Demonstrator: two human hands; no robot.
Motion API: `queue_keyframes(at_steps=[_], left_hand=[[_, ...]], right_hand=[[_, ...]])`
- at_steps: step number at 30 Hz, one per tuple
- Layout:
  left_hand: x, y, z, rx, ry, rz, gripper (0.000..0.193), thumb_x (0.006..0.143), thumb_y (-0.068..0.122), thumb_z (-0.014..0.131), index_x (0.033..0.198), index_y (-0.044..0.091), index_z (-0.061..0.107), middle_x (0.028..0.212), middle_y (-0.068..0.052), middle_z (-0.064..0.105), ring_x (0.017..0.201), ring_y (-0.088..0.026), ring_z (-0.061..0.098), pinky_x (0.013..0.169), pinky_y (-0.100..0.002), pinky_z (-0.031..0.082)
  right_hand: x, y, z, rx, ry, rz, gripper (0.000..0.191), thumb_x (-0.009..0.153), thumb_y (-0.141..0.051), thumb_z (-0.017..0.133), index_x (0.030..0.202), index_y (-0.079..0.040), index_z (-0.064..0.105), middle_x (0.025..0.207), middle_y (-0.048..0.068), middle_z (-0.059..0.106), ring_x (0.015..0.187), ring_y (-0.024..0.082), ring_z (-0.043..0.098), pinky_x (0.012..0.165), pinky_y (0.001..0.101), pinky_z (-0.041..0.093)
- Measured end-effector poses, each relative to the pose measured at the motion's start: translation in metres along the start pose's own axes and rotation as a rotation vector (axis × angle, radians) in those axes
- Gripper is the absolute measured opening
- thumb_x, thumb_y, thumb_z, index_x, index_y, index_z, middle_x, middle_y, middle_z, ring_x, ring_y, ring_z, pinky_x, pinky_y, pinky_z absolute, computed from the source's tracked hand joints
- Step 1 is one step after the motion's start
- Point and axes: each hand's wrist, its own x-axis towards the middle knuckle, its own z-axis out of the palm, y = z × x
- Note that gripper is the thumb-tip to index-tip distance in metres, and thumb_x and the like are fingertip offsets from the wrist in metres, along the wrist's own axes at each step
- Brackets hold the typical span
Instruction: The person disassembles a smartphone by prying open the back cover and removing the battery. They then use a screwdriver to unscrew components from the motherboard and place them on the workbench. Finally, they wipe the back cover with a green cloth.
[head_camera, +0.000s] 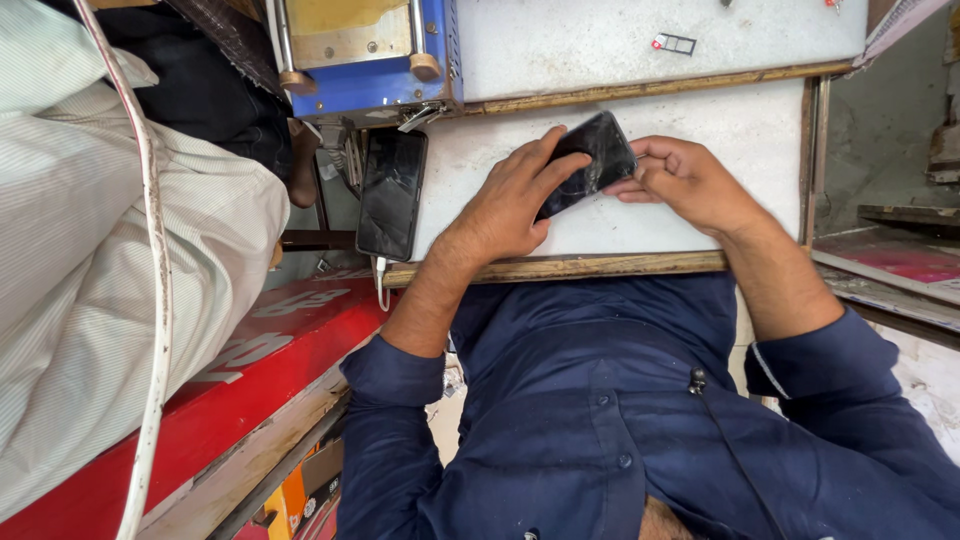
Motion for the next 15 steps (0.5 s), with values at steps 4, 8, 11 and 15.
queue_keyframes(at_steps=[4,8,11,15], left_hand=[[-0.002,0.001,-0.007,-0.021,-0.062,0.070,0.090,0.071,0.000,0.078,0.152,0.020,0.045,0.165,-0.018,0.031,0.147,-0.038,0.043,0.121,-0.052,0.037],[0.002,0.007,-0.006,0.049,-0.142,0.089,0.090,0.070,-0.004,0.075,0.152,0.019,0.046,0.165,-0.018,0.032,0.146,-0.038,0.042,0.119,-0.052,0.036],[0.004,0.014,-0.005,0.135,-0.180,0.090,0.090,0.069,-0.006,0.074,0.151,0.021,0.048,0.164,-0.015,0.034,0.146,-0.037,0.042,0.119,-0.052,0.036],[0.008,0.023,-0.004,0.213,-0.206,0.083,0.086,0.071,-0.003,0.077,0.149,0.025,0.050,0.162,-0.011,0.037,0.144,-0.037,0.043,0.115,-0.055,0.036]], right_hand=[[-0.004,-0.001,-0.011,-0.012,-0.071,0.009,0.062,0.090,0.012,0.052,0.150,0.004,0.045,0.126,0.018,0.068,0.112,0.022,0.068,0.101,0.0363,0.057],[-0.002,-0.003,-0.022,-0.068,-0.203,0.005,0.065,0.090,0.011,0.058,0.152,0.001,0.045,0.112,0.018,0.071,0.101,0.020,0.070,0.089,0.0324,0.057],[0.001,-0.009,-0.027,-0.197,-0.251,0.026,0.060,0.091,0.009,0.060,0.149,0.000,0.048,0.103,0.017,0.072,0.095,0.020,0.072,0.084,0.0323,0.058],[0.004,-0.022,-0.030,-0.335,-0.269,0.065,0.042,0.098,0.000,0.054,0.140,0.003,0.056,0.100,0.017,0.075,0.094,0.022,0.076,0.089,0.0348,0.063]])
